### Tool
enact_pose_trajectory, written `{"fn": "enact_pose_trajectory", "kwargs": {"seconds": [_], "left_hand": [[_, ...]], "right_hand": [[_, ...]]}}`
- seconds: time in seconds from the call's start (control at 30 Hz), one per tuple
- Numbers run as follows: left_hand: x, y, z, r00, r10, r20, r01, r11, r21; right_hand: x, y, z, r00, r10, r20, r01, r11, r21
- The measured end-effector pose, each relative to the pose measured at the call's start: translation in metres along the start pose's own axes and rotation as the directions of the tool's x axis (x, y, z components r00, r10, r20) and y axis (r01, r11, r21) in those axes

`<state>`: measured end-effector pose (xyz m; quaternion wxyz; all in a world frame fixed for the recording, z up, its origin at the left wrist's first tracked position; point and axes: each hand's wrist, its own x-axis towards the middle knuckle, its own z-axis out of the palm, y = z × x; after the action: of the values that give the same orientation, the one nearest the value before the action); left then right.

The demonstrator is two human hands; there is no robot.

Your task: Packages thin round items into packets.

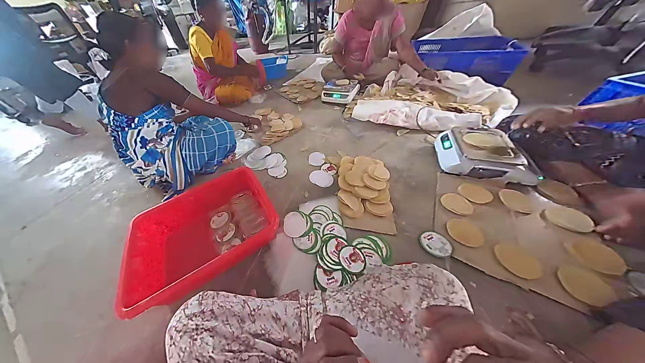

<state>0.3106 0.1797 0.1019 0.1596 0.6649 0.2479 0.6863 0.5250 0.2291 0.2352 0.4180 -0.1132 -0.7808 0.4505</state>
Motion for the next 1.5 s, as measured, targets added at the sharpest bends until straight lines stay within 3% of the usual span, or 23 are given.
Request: {"fn": "enact_pose_trajectory", "kwargs": {"seconds": [0.13,0.23,0.33,0.43,0.53,0.63,0.93,1.2,1.33,1.4,1.5], "left_hand": [[-0.005,-0.001,0.006,0.999,-0.031,0.025,0.033,0.997,-0.075],[-0.007,0.013,0.011,0.973,-0.232,-0.004,0.229,0.964,-0.132],[-0.006,0.031,0.012,0.856,-0.517,0.013,0.507,0.834,-0.218],[0.000,0.040,0.013,0.727,-0.684,0.071,0.638,0.633,-0.439],[0.005,0.042,0.013,0.624,-0.775,0.102,0.665,0.457,-0.590],[0.008,0.043,0.012,0.519,-0.848,0.105,0.693,0.346,-0.633],[0.010,0.041,0.010,0.420,-0.899,0.124,0.791,0.295,-0.536],[-0.006,0.035,0.011,0.504,-0.854,0.128,0.759,0.367,-0.538],[-0.010,0.037,0.011,0.536,-0.841,0.070,0.708,0.403,-0.580],[-0.010,0.037,0.009,0.593,-0.802,0.078,0.689,0.454,-0.566],[-0.008,0.037,0.004,0.750,-0.656,0.084,0.631,0.674,-0.383]], "right_hand": [[0.004,0.011,0.011,0.997,0.061,0.041,-0.057,0.994,-0.097],[0.004,0.023,0.014,0.985,0.171,0.019,-0.168,0.981,-0.101],[0.003,0.032,0.018,0.963,0.257,-0.076,-0.264,0.959,-0.104],[-0.003,0.046,0.021,0.961,0.252,-0.112,-0.261,0.962,-0.074],[-0.011,0.060,0.020,0.962,0.261,-0.080,-0.270,0.954,-0.132],[-0.021,0.067,0.013,0.939,0.342,0.028,-0.324,0.910,-0.258],[-0.036,0.077,0.007,0.959,0.260,0.117,-0.233,0.951,-0.205],[-0.041,0.070,0.007,0.924,0.337,0.181,-0.330,0.941,-0.071],[-0.044,0.075,0.012,0.947,0.304,0.102,-0.306,0.952,0.003],[-0.043,0.073,0.016,0.945,0.320,0.073,-0.321,0.947,0.010],[-0.038,0.063,0.015,0.942,0.332,0.048,-0.329,0.943,-0.057]]}}
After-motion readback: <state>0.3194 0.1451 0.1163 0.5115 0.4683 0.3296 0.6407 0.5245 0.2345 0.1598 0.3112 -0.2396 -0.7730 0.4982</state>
